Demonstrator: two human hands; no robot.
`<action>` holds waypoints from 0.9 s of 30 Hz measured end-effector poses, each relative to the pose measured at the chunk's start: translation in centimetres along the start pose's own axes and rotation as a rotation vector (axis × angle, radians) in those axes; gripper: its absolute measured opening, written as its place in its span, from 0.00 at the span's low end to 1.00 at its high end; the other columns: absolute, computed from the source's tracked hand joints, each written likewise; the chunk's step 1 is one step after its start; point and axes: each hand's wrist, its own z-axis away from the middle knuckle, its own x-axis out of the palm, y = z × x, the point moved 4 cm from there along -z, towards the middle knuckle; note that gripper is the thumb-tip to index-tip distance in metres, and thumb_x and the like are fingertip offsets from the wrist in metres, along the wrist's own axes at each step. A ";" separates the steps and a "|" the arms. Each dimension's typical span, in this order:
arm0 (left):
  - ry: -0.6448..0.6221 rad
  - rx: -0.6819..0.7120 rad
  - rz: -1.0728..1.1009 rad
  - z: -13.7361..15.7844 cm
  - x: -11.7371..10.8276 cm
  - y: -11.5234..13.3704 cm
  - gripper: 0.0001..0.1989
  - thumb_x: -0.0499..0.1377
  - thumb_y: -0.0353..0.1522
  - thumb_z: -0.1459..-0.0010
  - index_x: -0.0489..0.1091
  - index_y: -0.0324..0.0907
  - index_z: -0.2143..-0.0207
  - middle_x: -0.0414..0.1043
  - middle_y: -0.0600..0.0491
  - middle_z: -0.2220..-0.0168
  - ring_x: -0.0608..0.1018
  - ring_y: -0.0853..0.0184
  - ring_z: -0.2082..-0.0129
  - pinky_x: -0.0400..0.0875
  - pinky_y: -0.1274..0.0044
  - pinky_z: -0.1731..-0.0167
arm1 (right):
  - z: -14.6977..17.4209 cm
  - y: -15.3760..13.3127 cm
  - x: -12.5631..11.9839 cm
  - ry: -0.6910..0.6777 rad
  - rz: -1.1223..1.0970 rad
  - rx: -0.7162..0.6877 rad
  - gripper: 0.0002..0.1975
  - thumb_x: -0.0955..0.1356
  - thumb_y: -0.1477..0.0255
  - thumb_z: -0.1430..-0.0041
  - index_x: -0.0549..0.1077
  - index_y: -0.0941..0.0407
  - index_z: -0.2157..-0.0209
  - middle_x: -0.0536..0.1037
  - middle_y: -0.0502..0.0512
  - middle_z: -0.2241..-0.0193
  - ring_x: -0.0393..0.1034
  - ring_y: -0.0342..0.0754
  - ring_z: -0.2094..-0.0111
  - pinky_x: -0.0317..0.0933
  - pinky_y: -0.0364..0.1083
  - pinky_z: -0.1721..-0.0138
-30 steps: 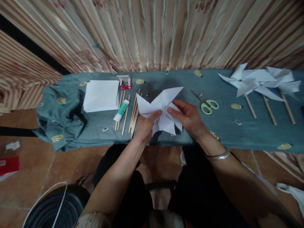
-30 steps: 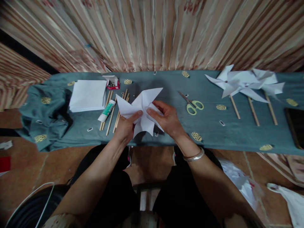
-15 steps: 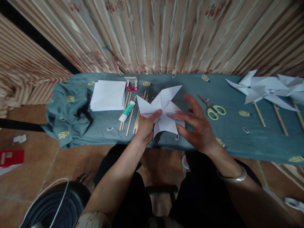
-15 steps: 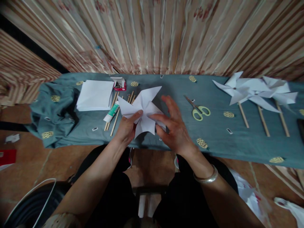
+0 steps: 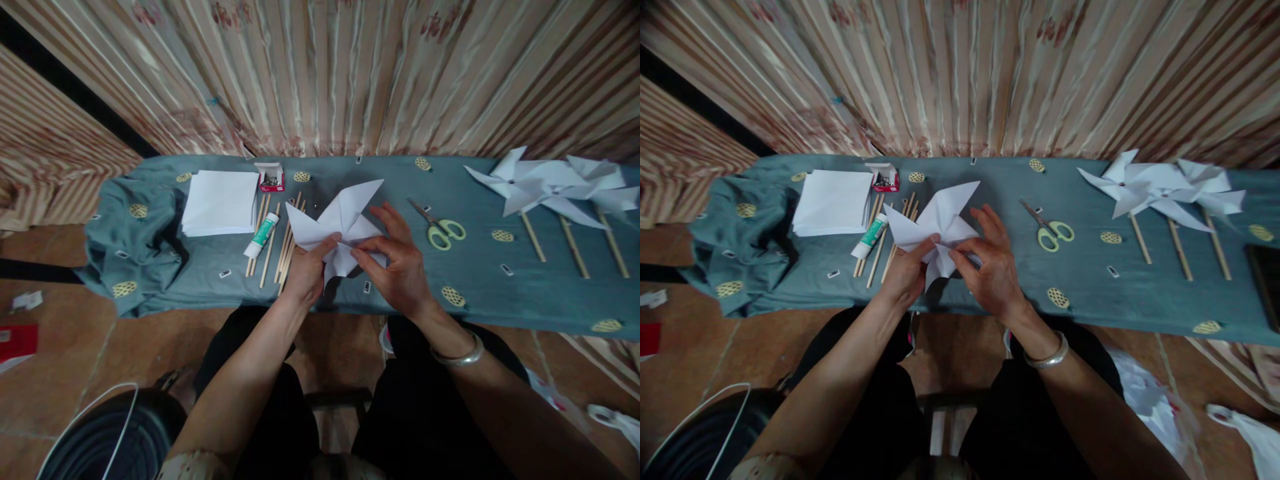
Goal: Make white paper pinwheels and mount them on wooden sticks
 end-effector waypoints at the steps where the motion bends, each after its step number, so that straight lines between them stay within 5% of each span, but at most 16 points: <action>1: -0.008 0.002 -0.002 0.0 0.0 0.0 0.23 0.72 0.27 0.61 0.77 0.38 0.58 0.83 0.49 0.62 0.82 0.54 0.52 0.74 0.65 0.47 | 0.0 0.0 0.0 0.016 0.001 0.004 0.07 0.69 0.67 0.38 0.78 0.50 0.70 0.71 0.55 0.40 0.57 0.59 0.33 0.57 0.67 0.35; 27: -0.023 -0.045 0.037 0.2 0.3 -0.7 0.24 0.74 0.25 0.66 0.79 0.38 0.61 0.83 0.52 0.66 0.83 0.62 0.62 0.73 0.69 0.50 | -0.2 0.4 0.3 0.131 -0.100 0.065 0.06 0.71 0.70 0.42 0.76 0.52 0.73 0.76 0.56 0.46 0.64 0.59 0.38 0.60 0.65 0.38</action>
